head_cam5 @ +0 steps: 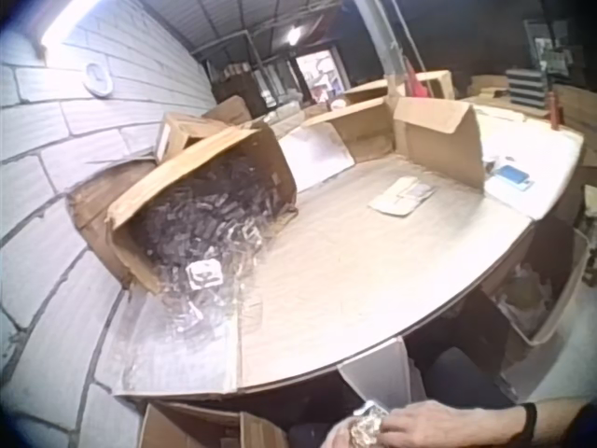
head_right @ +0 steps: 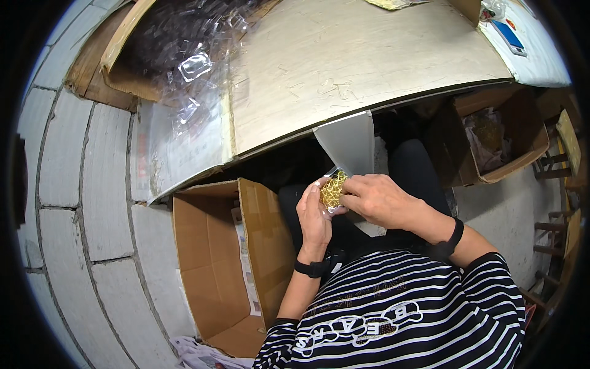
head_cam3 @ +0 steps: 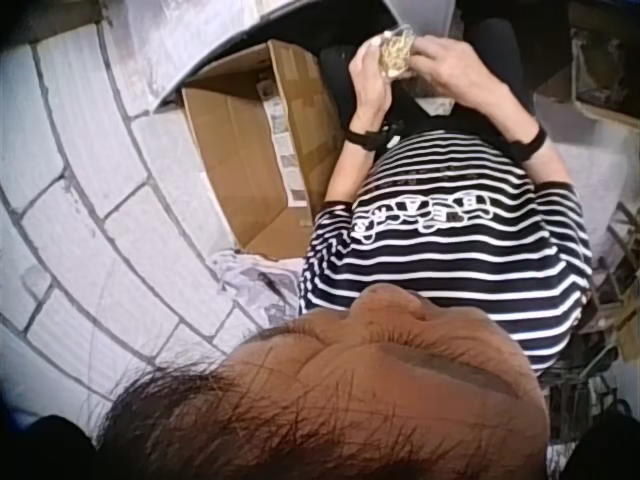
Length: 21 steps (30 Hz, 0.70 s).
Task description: The person sits on the floor and prepares a cardboard box by lining it with a newspaper. They then repeatedly pick up small, yellow, stick-like items from a table, place them into small clear plastic bags, and put the filled bags into the box.
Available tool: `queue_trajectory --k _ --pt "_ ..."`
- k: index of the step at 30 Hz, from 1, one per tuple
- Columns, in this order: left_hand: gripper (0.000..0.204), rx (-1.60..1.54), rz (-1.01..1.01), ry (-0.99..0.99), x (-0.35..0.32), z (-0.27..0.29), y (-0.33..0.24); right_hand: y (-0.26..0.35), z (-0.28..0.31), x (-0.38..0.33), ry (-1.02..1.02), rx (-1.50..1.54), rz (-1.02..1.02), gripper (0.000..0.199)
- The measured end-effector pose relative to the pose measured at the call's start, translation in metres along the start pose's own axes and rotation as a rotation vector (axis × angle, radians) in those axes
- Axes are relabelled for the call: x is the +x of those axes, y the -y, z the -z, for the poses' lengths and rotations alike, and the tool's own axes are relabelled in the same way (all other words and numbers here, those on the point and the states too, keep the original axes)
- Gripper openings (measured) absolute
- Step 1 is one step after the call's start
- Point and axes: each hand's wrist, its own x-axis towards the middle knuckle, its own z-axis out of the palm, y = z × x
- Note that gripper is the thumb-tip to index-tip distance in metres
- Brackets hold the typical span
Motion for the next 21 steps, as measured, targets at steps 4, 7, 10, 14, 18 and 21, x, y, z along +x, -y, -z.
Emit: queue_trajectory --k 4,7,10,14,18,21 --pt "0.034 0.061 -0.022 0.036 0.000 0.008 0.003 0.001 0.003 0.000 -0.016 0.122 -0.038 0.023" --pt "0.035 0.035 0.016 0.053 -0.002 0.005 0.002 0.004 0.007 0.001 -0.029 0.173 -0.221 0.024" --pt "0.035 0.015 0.028 0.112 0.000 0.007 0.009 0.007 0.001 0.003 0.010 0.063 -0.330 0.023" --pt "0.034 -0.065 0.077 0.089 0.002 0.006 0.009 0.008 0.006 0.007 0.069 0.102 -0.350 0.022" --pt "0.031 -0.143 0.163 0.065 0.002 0.011 0.004 0.003 0.014 0.010 -0.051 0.300 -0.307 0.021" --pt "0.025 -0.125 0.216 0.009 0.003 0.030 0.013 -0.012 0.026 0.027 -0.384 0.170 -0.285 0.025"
